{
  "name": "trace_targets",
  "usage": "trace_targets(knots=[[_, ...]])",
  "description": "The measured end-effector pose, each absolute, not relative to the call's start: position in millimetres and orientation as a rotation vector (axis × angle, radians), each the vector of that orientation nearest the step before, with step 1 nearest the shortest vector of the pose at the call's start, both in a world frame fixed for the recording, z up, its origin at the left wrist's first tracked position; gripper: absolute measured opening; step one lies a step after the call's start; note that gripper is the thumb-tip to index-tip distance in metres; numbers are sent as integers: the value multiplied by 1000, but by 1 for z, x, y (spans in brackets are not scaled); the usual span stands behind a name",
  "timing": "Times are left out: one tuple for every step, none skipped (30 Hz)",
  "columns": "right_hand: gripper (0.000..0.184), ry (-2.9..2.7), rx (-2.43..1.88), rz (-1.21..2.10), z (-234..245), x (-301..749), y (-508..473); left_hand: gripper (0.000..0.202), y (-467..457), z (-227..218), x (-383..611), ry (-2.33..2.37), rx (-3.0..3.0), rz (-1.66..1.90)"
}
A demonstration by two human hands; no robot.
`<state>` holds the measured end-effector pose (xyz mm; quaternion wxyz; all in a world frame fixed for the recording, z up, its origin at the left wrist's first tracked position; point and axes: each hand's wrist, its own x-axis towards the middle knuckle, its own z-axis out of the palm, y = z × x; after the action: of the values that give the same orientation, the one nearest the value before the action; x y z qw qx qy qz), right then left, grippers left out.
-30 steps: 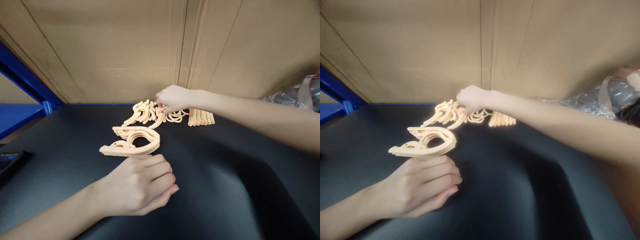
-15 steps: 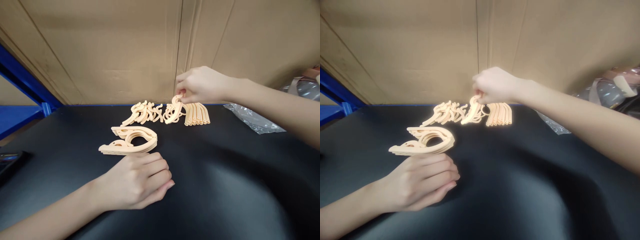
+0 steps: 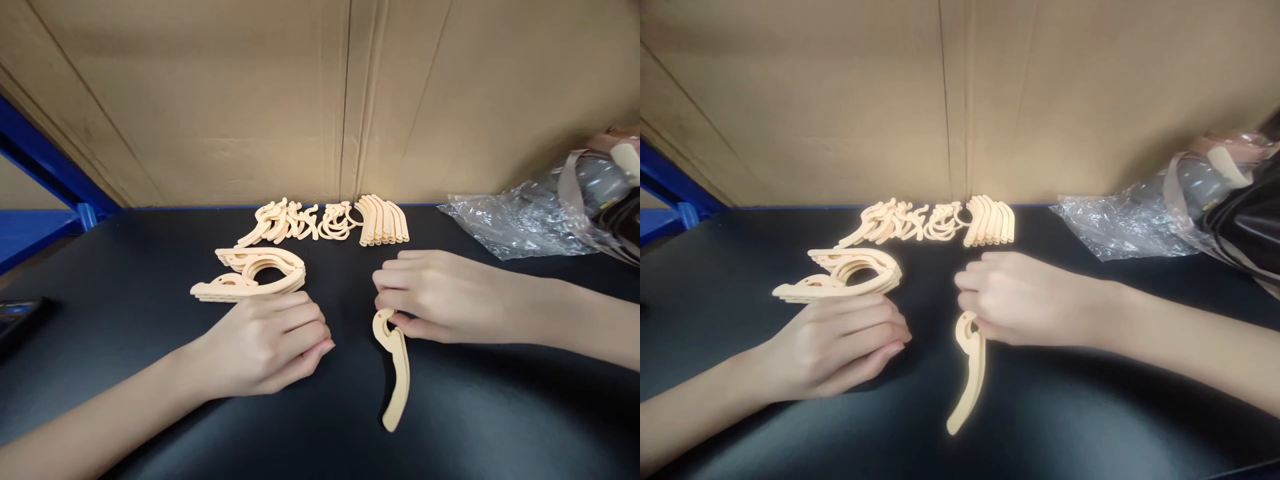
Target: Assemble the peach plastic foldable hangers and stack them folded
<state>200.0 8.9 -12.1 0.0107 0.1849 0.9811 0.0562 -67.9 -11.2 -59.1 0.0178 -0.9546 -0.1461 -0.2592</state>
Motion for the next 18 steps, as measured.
trace_targets(knots=[[24, 3060, 550, 234, -13, 201, 6, 12, -11, -59, -68, -458, -2967, -806], [24, 3056, 530, 276, -14, 201, 4, 11, -11, -59, -68, -462, -2970, -808], [24, 3056, 520, 296, -15, 201, 3, 11, -10, -59, -68, -468, -2974, -809], [24, 3058, 517, 298, -16, 202, 2, 11, -10, -59, -69, -471, -2978, -809], [23, 3064, 519, 296, -16, 202, 2, 10, -10, -59, -69, -470, -2981, -809], [22, 3072, 520, 293, -17, 202, 2, 10, -10, -59, -69, -467, -2982, -808], [21, 3081, 521, 291, -17, 202, 2, 11, -11, -59, -69, -466, -2983, -804], [20, 3090, 522, 289, -17, 202, 3, 11, -11, -58, -69, -468, -2984, -798], [19, 3095, 526, 282, -17, 202, 3, 11, -11, -58, -69, -471, -2985, -793], [19, 3100, 531, 270, -17, 202, 4, 12, -11, -58, -69, -475, -2986, -793], [20, 3100, 542, 253, -17, 202, 4, 12, -11, -58, -69, -477, -2987, -795], [21, 3095, 554, 233, -16, 202, 5, 12, -11, -58, -69, -479, -2986, -799], [22, 3091, 568, 214, -16, 202, 5, 12, -11, -59, -69, -478, -2985, -806], [22, 3089, 579, 201, -16, 202, 6, 12, -10, -59, -69, -478, -2984, -811], [22, 3090, 587, 196, -16, 202, 6, 12, -10, -59, -70, -480, -2983, -811], [22, 3093, 591, 195, -16, 203, 7, 13, -9, -59, -70, -479, -2979, -807], [21, 3097, 599, 193, -15, 204, 7, 13, -10, -58, -70, -474, -2968, -802], [21, 3103, 610, 184, -15, 205, 7, 13, -11, -57, -69, -464, -2952, -792]])
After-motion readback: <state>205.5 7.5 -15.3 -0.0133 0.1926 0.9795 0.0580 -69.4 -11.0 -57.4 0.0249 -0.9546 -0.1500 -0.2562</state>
